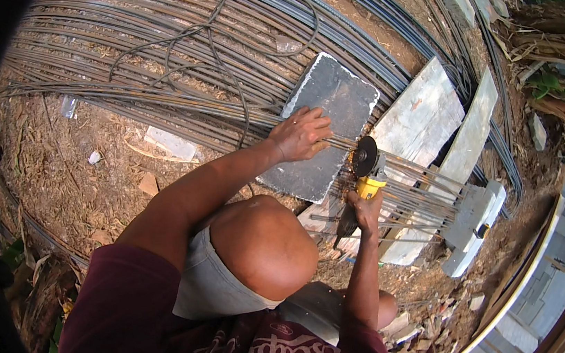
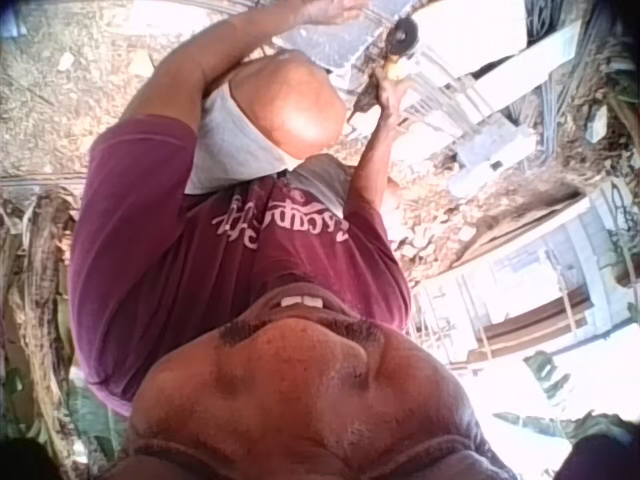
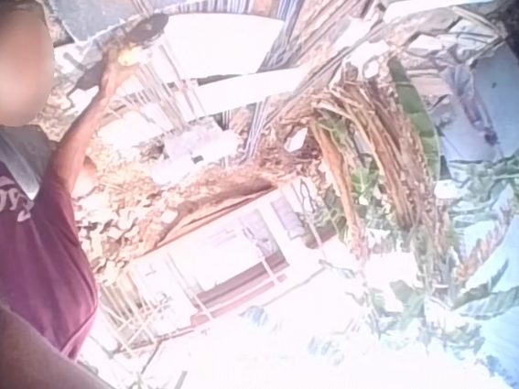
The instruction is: The person uses an angle grinder to cut multiple metal rods into shorter pieces. They hold the rods in place with one hand while operating the grinder with the other, repeatedly cutting and repositioning the rods.
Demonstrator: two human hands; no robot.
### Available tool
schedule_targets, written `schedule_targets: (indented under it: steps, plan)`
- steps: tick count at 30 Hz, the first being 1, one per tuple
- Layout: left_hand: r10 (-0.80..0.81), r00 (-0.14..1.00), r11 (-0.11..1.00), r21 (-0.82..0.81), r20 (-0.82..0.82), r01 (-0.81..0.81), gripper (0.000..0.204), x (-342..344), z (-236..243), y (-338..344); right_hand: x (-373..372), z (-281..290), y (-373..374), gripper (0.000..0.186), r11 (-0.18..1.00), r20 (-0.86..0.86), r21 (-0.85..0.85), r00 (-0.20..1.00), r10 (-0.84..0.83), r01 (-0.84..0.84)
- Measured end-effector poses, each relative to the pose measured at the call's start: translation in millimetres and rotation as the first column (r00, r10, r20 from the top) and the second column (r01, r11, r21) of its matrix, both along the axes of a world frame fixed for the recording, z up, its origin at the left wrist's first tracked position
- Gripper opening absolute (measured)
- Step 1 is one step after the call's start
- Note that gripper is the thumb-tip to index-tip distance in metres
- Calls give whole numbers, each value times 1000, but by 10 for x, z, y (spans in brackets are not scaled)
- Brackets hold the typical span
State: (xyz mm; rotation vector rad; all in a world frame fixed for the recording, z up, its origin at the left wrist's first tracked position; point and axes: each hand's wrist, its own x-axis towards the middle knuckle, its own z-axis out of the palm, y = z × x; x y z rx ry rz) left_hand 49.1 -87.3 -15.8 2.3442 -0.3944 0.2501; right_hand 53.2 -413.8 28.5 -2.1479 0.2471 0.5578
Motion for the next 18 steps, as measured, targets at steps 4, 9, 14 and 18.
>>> schedule_targets:
  steps: [4,9,14,18]
  plan:
    - [5,1000,1000,-26,-3,-5,25,-6,-8,-11,-37,-76,-74,45,998,38,60,999,-2,-1]
    - [-10,1000,1000,-20,-26,10,29,1,5,12,-35,-73,-171,55,999,-29,18,998,48,-47]
    - [-33,999,999,-30,-39,32,29,10,3,25,-7,-76,-114,53,998,-60,-64,998,-12,9]
    - [-18,1000,1000,-8,-14,18,29,8,-9,14,-1,-3,-53,50,1000,-52,13,999,-3,4]
